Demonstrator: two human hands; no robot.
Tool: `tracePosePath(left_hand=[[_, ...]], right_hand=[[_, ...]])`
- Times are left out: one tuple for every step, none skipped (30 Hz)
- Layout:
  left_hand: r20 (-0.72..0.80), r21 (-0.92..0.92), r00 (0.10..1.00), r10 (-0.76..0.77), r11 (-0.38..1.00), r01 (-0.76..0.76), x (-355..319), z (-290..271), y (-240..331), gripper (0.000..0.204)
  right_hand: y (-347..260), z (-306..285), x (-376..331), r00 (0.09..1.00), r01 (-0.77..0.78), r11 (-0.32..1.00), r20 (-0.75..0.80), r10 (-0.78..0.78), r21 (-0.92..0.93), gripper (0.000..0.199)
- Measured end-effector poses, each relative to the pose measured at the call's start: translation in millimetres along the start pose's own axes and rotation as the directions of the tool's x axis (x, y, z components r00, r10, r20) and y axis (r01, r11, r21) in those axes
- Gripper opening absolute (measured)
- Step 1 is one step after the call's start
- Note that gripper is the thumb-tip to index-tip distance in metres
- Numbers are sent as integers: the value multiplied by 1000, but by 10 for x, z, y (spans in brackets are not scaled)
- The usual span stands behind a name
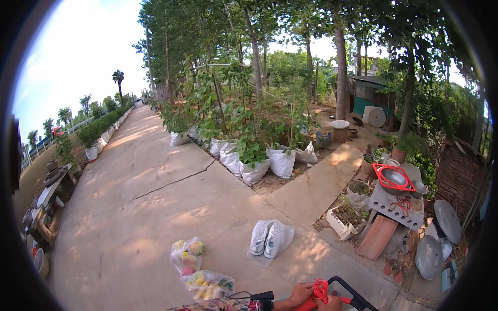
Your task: Winding a red rope around a plastic frame and a green container.
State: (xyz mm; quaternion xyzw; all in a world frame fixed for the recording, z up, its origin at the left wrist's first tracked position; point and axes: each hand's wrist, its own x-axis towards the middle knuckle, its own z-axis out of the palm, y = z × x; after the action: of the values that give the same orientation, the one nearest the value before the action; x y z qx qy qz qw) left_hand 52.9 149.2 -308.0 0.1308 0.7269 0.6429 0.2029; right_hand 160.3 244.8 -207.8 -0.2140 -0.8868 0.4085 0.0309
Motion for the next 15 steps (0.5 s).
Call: tracePosePath(left_hand=[[-2, -5, 1000, 2, 1000, -2, -10, 6, 26, 32], [-20, 19, 999, 48, 999, -48, -31, 3, 57, 32], [-37, 44, 995, 94, 995, -92, -49, -2, 87, 32], [-45, 41, 995, 94, 995, -92, -54, -21, 102, 32], [-42, 58, 994, 96, 994, -94, -60, -43, 114, 31], [-38, 76, 994, 98, 993, -95, -67, -64, 124, 30], [-39, 73, 994, 99, 993, -96, -99, -85, 194, 30], [-22, 47, 998, 61, 997, -60, -143, -110, 275, 30], [-4, 21, 1000, 22, 1000, -22, -179, -125, 362, 29], [-4, 19, 1000, 23, 1000, -23, -185, -121, 395, 29], [16, -39, 999, -33, 999, 34, -191, -118, 427, 29], [39, -96, 995, -89, 991, 93, -196, -122, 457, 29], [29, -98, 996, -88, 991, 90, -152, -105, 344, 29], [-35, -95, 999, -1, 995, -2, -63, -58, 124, 29], [-86, -84, 993, 85, 992, -93, 2, -15, -2, 28]], right_hand=[[79, 23, 22, 1000, 2, 1000, 0, -2, -5, 41], [158, 65, 57, 996, 75, 994, -45, -79, -82, 40], [220, 97, 85, 984, 143, 977, -84, -158, -161, 40], [158, 89, 76, 983, 149, 975, -78, -164, -164, 40], [64, 70, 49, 992, 99, 987, -69, -109, -129, 40], [9, 62, 37, 997, 47, 994, -58, -53, -94, 39], [12, 53, 40, 997, 48, 994, -59, -54, -97, 39], [29, 49, 46, 991, 98, 989, -76, -107, -115, 40], [53, 47, 53, 983, 147, 980, -92, -160, -133, 41], [95, 69, 69, 983, 148, 980, -92, -161, -136, 41], [149, 110, 97, 979, 117, 991, -161, -126, -67, 44], [183, 137, 120, 970, 90, 996, -226, -87, 4, 46], [152, 158, 127, 971, 98, 995, -220, -95, 3, 46], [102, 189, 126, 951, 151, 988, -265, -156, -42, 48], [78, 204, 124, 926, 191, 978, -315, -209, -87, 50]])
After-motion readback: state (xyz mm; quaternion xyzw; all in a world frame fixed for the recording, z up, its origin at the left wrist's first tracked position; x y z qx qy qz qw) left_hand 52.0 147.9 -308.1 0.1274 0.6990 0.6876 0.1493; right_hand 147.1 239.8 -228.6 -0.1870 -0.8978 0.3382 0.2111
